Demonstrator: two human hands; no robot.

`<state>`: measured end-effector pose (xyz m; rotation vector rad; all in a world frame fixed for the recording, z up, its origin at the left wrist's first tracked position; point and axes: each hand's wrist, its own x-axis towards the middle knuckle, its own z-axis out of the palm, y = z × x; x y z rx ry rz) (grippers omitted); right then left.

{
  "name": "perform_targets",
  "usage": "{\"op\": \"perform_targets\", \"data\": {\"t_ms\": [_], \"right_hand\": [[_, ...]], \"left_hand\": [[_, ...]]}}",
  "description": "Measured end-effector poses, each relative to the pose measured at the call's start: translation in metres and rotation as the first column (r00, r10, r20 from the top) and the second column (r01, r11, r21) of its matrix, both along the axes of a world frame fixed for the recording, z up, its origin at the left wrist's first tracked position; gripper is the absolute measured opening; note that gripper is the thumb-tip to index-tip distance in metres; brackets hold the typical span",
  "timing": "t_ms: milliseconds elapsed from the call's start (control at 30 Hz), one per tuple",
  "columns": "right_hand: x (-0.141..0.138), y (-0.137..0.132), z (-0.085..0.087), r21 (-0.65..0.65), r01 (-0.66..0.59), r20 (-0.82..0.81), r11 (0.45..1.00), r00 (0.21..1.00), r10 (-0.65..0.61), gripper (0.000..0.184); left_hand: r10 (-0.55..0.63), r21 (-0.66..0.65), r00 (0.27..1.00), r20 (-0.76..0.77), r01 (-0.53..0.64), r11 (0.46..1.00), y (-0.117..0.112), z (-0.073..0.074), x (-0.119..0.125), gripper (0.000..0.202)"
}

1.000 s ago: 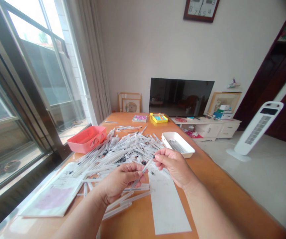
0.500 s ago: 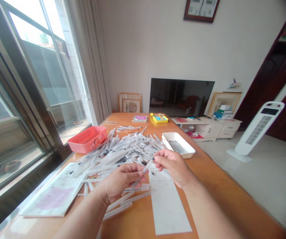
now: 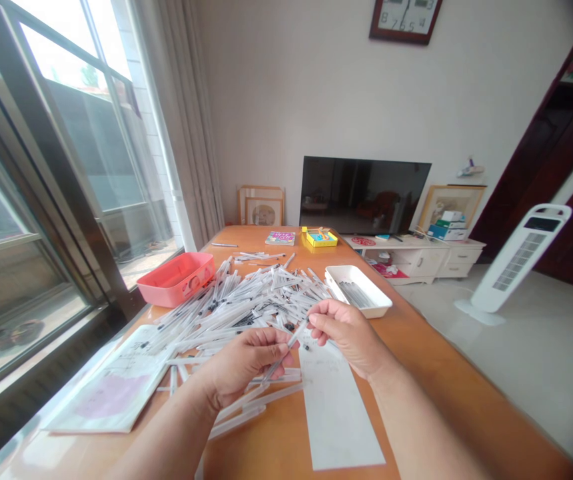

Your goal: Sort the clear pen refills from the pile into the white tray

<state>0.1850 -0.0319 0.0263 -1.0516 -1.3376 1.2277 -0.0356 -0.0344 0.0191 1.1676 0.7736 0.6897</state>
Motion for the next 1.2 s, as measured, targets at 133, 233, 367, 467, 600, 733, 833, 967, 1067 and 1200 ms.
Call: {"op": "perform_targets", "data": {"t_ms": [133, 233, 367, 467, 600, 733, 833, 967, 1067, 1200], "right_hand": [[0.001, 0.0, 0.0, 0.012, -0.032, 0.015, 0.999, 0.999, 0.032, 0.028], [0.002, 0.0, 0.001, 0.012, -0.051, 0.029, 0.999, 0.998, 0.05, 0.027], [0.005, 0.0, 0.0, 0.007, -0.068, 0.061, 0.998, 0.996, 0.067, 0.027], [0.006, 0.0, -0.001, 0.0, -0.064, 0.098, 0.998, 0.993, 0.064, 0.026], [0.004, 0.0, -0.001, -0.008, -0.047, 0.138, 0.999, 0.989, 0.047, 0.028], [0.001, 0.0, -0.002, 0.05, -0.005, 0.177, 0.999, 0.984, -0.004, 0.031], [-0.001, 0.002, -0.005, 0.07, 0.016, 0.162, 0.997, 0.986, -0.028, 0.03], [-0.006, 0.003, -0.007, 0.058, 0.015, 0.08, 0.998, 0.997, -0.02, 0.03], [-0.008, 0.002, -0.006, 0.069, 0.025, 0.053, 0.997, 0.998, -0.028, 0.032], [-0.007, 0.001, -0.003, 0.07, 0.007, 0.056, 0.997, 0.998, -0.011, 0.032]], "left_hand": [[-0.005, -0.007, 1.0, 0.007, 0.005, 1.0, -0.001, -0.001, -0.001, 0.021], [-0.01, -0.004, 1.0, 0.015, 0.01, 1.0, 0.0, -0.002, -0.002, 0.021], [-0.022, 0.009, 1.0, 0.005, 0.022, 1.0, 0.002, -0.005, -0.001, 0.023], [-0.02, 0.036, 1.0, -0.013, 0.02, 0.999, 0.002, -0.006, 0.0, 0.025], [-0.003, 0.042, 0.999, -0.035, 0.005, 0.999, 0.0, -0.005, 0.002, 0.027], [0.01, 0.073, 0.999, -0.046, -0.007, 0.997, -0.001, -0.003, 0.003, 0.027], [-0.002, 0.063, 1.0, -0.024, 0.004, 0.998, 0.0, -0.003, 0.002, 0.025], [-0.008, 0.03, 1.0, 0.017, 0.008, 1.0, -0.001, -0.003, 0.003, 0.025], [-0.025, -0.015, 0.999, 0.027, 0.025, 1.0, -0.003, -0.002, 0.003, 0.031], [-0.015, -0.021, 0.999, 0.03, 0.015, 1.0, -0.003, -0.003, 0.003, 0.032]]}}
